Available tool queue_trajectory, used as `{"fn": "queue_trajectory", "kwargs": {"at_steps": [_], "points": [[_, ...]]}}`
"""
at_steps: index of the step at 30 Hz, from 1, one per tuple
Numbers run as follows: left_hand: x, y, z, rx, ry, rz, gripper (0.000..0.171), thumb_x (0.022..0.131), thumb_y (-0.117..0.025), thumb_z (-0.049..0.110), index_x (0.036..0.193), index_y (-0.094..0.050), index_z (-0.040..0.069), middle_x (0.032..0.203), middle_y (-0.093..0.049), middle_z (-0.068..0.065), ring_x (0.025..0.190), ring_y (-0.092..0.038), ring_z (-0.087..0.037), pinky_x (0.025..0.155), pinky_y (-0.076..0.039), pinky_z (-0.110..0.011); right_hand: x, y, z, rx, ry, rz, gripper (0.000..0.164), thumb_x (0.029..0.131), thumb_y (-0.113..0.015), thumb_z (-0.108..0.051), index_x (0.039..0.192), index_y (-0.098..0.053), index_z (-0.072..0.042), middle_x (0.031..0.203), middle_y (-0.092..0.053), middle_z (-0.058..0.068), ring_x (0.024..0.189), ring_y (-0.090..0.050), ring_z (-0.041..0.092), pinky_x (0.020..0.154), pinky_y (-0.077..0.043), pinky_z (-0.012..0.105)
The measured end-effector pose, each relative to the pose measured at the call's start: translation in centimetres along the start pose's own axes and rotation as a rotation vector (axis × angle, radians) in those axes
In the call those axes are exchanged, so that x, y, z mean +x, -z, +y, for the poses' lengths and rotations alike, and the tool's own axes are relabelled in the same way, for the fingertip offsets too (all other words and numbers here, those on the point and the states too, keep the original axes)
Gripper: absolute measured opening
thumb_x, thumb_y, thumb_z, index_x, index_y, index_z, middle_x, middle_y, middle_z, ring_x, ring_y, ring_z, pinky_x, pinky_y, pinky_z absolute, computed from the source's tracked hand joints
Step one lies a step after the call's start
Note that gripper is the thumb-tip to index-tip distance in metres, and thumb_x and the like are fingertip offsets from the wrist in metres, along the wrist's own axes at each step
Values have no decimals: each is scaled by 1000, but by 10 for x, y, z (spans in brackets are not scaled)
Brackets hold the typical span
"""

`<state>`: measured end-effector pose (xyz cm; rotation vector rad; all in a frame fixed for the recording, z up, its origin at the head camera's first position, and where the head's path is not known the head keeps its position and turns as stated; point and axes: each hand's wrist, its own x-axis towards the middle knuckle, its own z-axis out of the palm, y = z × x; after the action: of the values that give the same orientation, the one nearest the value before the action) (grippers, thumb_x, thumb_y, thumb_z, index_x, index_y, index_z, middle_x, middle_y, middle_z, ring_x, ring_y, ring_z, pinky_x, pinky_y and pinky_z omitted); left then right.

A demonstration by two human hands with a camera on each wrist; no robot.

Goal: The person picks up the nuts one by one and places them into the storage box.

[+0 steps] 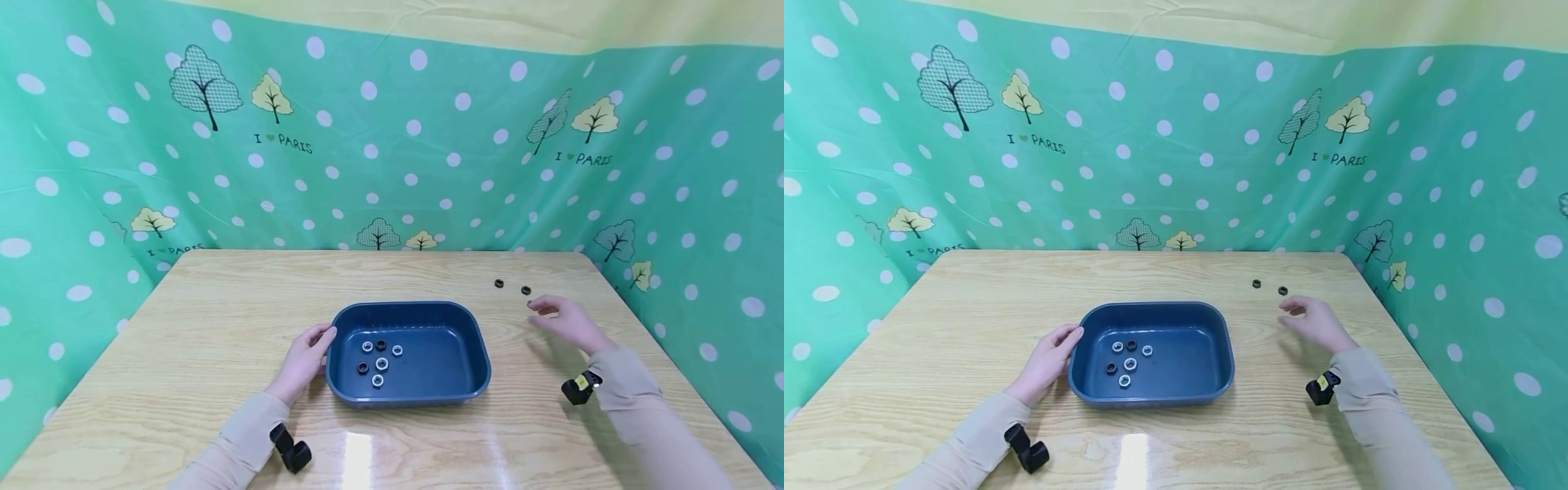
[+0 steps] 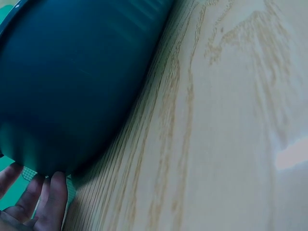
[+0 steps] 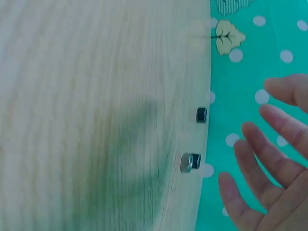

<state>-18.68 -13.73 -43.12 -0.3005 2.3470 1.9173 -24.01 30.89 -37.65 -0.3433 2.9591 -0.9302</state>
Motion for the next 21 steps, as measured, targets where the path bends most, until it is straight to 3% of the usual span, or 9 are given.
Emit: {"fn": "queue_trajectory", "kwargs": {"at_steps": [8,21], "points": [[-2,2,1,13,3,-1,45,99,-47,34,132,-50,4,129,-55,-20,109,-59,-26,79,-58,-31,14,4,15,-32,-112,45,39,89,-63,-21,115,-58,8,115,-59,30,106,-54,44,87,-48,51],[-1,-1,-1,-10,-7,-3,45,99,-48,36,131,-52,4,126,-57,-19,104,-60,-22,77,-58,-32,27,0,40,-46,-164,6,42,89,-62,-22,114,-56,11,116,-55,35,104,-54,45,86,-48,51]]}}
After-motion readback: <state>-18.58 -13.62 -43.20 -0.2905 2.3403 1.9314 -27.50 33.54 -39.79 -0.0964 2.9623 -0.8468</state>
